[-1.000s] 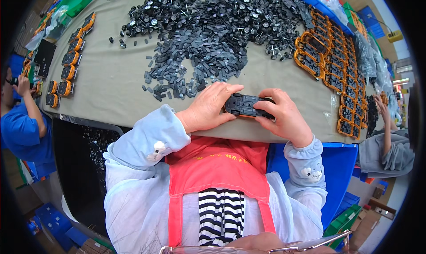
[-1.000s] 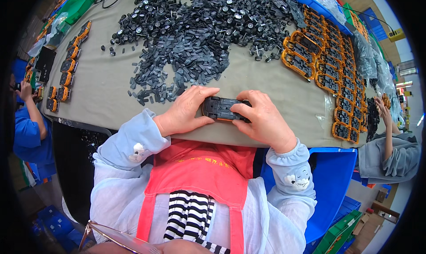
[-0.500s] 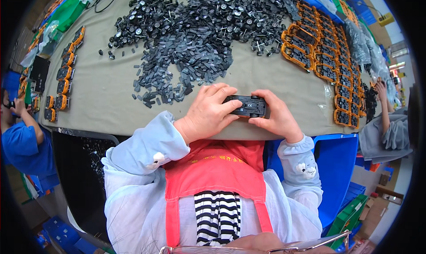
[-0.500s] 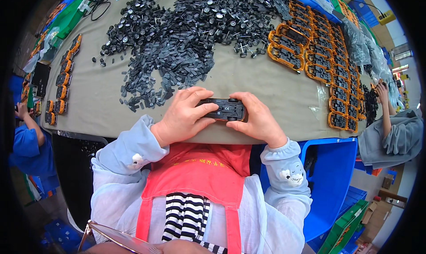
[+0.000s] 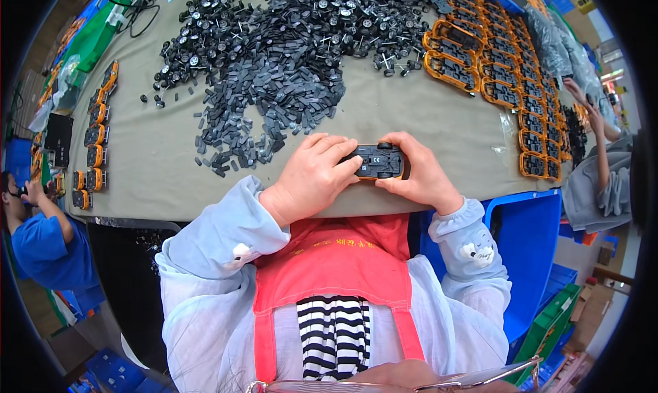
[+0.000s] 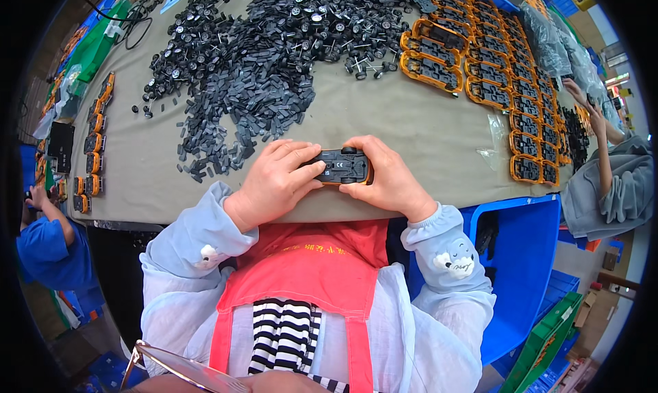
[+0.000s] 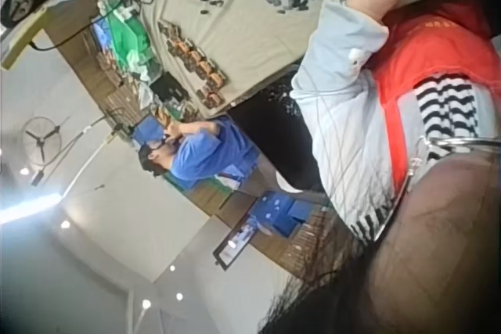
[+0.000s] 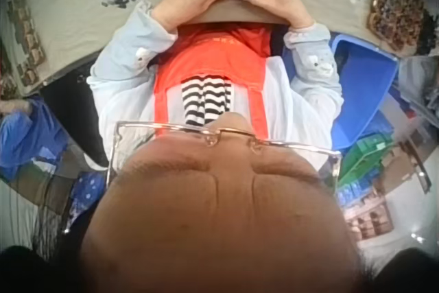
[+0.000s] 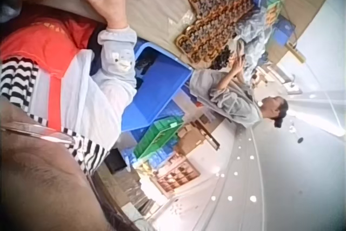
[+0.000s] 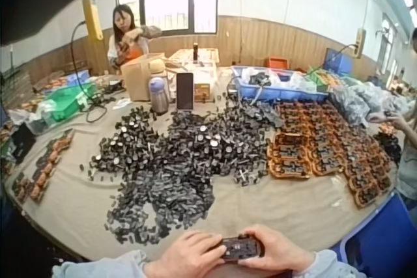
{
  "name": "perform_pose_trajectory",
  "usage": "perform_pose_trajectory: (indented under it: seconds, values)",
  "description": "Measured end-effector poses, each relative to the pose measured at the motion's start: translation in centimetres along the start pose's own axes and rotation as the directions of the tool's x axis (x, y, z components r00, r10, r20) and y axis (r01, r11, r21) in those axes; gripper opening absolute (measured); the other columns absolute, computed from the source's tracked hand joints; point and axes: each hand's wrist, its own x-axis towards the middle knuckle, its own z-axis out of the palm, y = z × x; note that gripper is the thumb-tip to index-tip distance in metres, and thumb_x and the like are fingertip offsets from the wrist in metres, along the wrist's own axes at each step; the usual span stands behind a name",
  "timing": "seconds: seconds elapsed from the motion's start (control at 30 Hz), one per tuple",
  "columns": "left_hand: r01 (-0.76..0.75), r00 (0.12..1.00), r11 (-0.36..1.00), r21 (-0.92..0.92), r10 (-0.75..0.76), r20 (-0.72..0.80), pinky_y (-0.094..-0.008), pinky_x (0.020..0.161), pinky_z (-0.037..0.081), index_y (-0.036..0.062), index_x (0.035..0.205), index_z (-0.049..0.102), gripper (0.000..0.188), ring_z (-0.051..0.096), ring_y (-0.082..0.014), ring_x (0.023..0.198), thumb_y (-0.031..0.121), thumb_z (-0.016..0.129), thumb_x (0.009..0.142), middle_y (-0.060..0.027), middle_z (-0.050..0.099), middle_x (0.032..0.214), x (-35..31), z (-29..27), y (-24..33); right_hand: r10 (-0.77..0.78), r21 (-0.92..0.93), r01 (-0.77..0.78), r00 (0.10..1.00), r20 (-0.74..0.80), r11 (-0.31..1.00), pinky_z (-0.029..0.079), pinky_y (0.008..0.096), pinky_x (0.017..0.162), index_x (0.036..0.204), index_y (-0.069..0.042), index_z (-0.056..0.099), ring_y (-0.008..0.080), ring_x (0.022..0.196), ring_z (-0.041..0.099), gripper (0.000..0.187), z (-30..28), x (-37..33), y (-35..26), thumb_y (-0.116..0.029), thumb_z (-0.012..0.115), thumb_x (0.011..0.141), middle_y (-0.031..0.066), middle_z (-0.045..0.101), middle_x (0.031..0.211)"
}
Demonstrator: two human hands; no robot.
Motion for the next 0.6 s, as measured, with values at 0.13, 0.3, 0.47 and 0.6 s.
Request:
perform_pose_trajectory:
  seconds: [0.13,0.3,0.47,0.6]
  values:
    - [-0.044,0.998,0.993,0.113,0.05,-0.05,-0.049,0.101,0.047,0.004,0.11,0.071,0.037,0.065,-0.0313,0.112,0.02,0.08,0.077,-0.0145,0.068,0.12,-0.9,0.9,0.6,0.149,0.395,-0.17,0.985,0.085,0.903,0.054,0.0351,0.083,0.123,-0.001,0.06,0.021,0.095,0.067,0.05,-0.8,-0.1,0.7,-0.018,0.081,0.081,0.0107,0.067,0.112]
    - [-0.075,0.994,0.978,0.195,0.089,-0.064,-0.0507,0.106,0.043,0.0039,0.109,0.073,0.036,0.064,-0.0291,0.113,0.019,0.079,0.077,-0.0127,0.07,0.116,-1.1,1.1,0.8,0.341,0.36,-0.42,0.903,0.263,0.833,0.053,0.0258,0.075,0.111,0.001,0.065,0.0081,0.086,0.062,0.022,-0.9,1.3,1.4,-0.015,0.065,0.097,0.0012,0.067,0.096]
    - [-0.073,0.99,0.979,0.192,0.096,-0.108,-0.0519,0.106,0.042,0.0065,0.11,0.072,0.035,0.065,-0.0278,0.112,0.019,0.08,0.078,-0.011,0.07,0.114,-0.3,0.2,0.4,0.383,0.451,-0.361,0.923,0.045,0.817,0.051,0.0252,0.072,0.11,0.001,0.065,0.0075,0.082,0.061,0.021,1.1,-0.2,1.3,-0.014,0.066,0.095,0.0016,0.067,0.093]
    - [0.226,0.957,0.967,-0.121,-0.243,-0.158,-0.0412,0.089,0.05,0.007,0.112,0.068,0.03,0.065,-0.0234,0.099,0.018,0.077,0.086,-0.0115,0.065,0.111,-2.3,-0.8,0.5,0.39,0.694,-0.143,0.896,-0.212,0.705,0.052,0.0259,0.074,0.112,0.003,0.063,0.0086,0.083,0.061,0.023,2.7,-0.3,-0.1,-0.014,0.066,0.096,0.0026,0.067,0.095]
